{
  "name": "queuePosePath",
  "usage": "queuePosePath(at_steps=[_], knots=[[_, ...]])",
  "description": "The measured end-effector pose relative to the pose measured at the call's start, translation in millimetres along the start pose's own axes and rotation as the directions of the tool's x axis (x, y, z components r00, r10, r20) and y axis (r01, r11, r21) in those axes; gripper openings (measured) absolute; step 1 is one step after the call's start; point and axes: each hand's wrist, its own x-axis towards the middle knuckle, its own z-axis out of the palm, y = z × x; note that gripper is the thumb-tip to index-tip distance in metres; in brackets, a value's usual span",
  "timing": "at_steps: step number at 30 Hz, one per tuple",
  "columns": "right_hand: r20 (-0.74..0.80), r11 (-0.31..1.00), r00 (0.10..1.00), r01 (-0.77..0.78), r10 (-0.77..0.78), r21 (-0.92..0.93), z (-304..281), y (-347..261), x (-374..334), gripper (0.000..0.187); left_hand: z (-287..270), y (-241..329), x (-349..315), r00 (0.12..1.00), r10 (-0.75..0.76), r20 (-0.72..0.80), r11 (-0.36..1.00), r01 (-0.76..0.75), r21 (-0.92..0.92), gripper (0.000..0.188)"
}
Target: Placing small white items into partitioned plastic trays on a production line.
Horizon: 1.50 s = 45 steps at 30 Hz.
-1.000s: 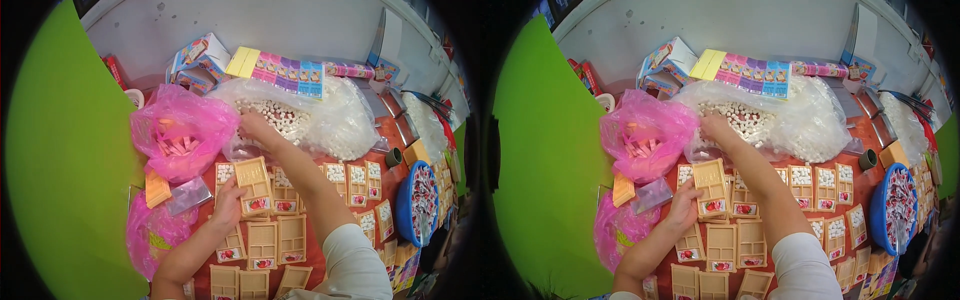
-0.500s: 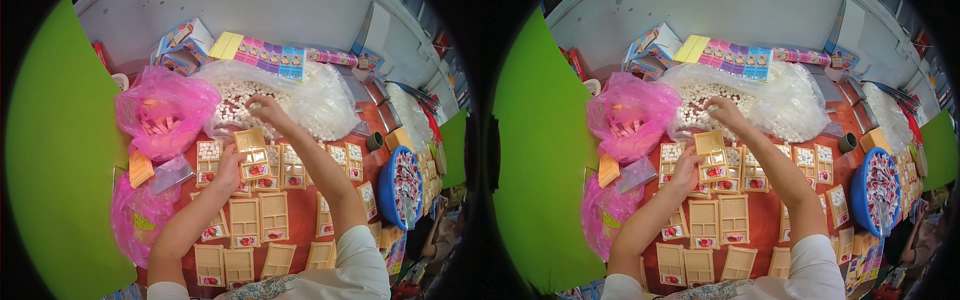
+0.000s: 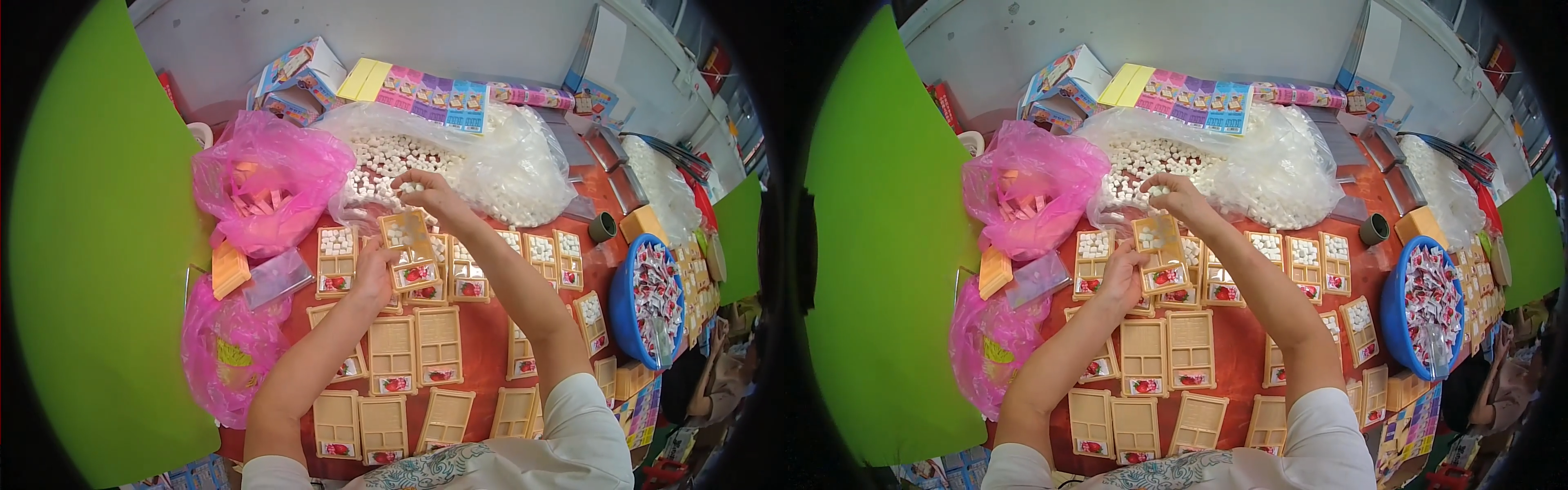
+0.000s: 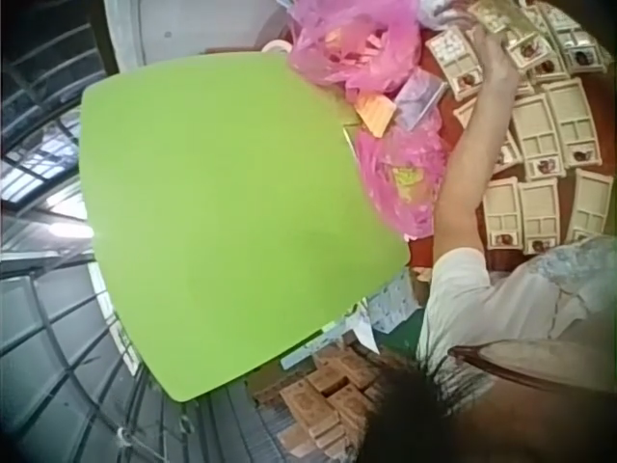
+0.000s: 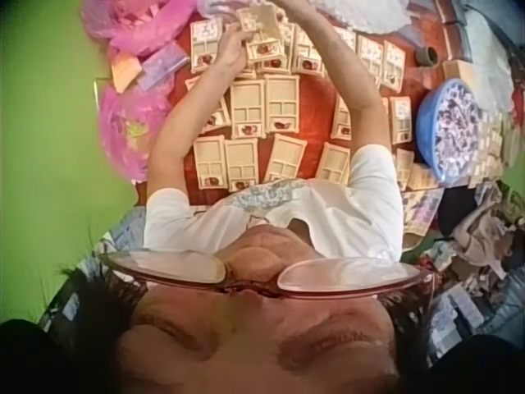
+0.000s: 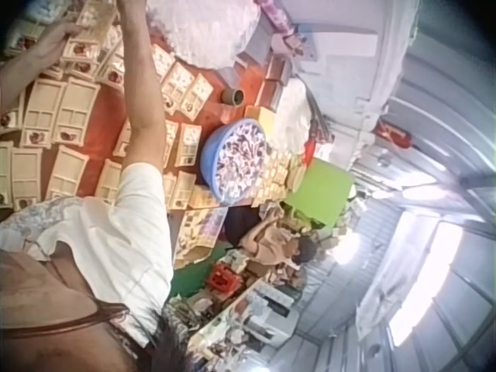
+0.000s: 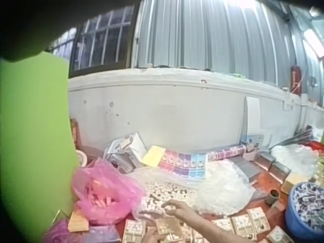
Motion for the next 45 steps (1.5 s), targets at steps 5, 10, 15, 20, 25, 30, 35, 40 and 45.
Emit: queuePosePath(at_steps=[5, 10, 15, 20, 25, 30, 35, 40, 45], knots=[[0.141, 0.988, 0.985, -0.084, 0.103, -0.131, 18, -8, -2, 0.022, -22, 5, 11, 0.999, 0.04, -0.027, 0.999, -0.04, -0.016, 0.044], [0.024, 0.999, 0.999, -0.022, 0.022, -0.023, 4, 4, 17, 0.03, -21, 10, 9, 1.0, 0.008, 0.008, 1.0, -0.007, -0.025, 0.048], [-0.227, 0.47, 0.863, 0.013, -0.451, -0.883, -4, 20, 15, 0.048, -13, 8, -11, 0.998, -0.018, 0.066, 0.999, 0.02, -0.033, 0.047], [-0.12, 0.723, 0.968, 0.078, -0.219, -0.687, 3, 0, -42, 0.042, -20, 7, -44, 0.998, -0.048, 0.048, 0.999, 0.048, -0.009, 0.047], [-0.045, 0.763, 0.965, 0.175, -0.258, -0.623, 14, -4, -127, 0.026, -8, -14, -78, 0.991, -0.089, 0.105, 0.996, 0.089, 0.004, 0.047], [-0.19, 0.847, 0.966, 0.048, -0.173, -0.53, 10, -9, -169, 0.024, 4, -32, -117, 0.989, -0.108, 0.104, 0.993, 0.102, 0.061, 0.047], [-0.128, 0.771, 0.967, 0.094, -0.222, -0.63, 13, -12, -155, 0.018, 5, -30, -128, 0.995, -0.077, 0.059, 0.997, 0.078, -0.014, 0.041], [-0.081, 0.63, 0.946, 0.145, -0.315, -0.763, 12, 5, -82, 0.02, -7, -2, -111, 0.997, -0.013, 0.07, 1.0, 0.013, 0.011, 0.041], [-0.102, 0.383, 0.961, 0.003, -0.255, -0.924, 18, 21, 1, 0.021, -14, 23, -84, 1.0, 0.014, 0.016, 1.0, -0.014, 0.024, 0.042]])
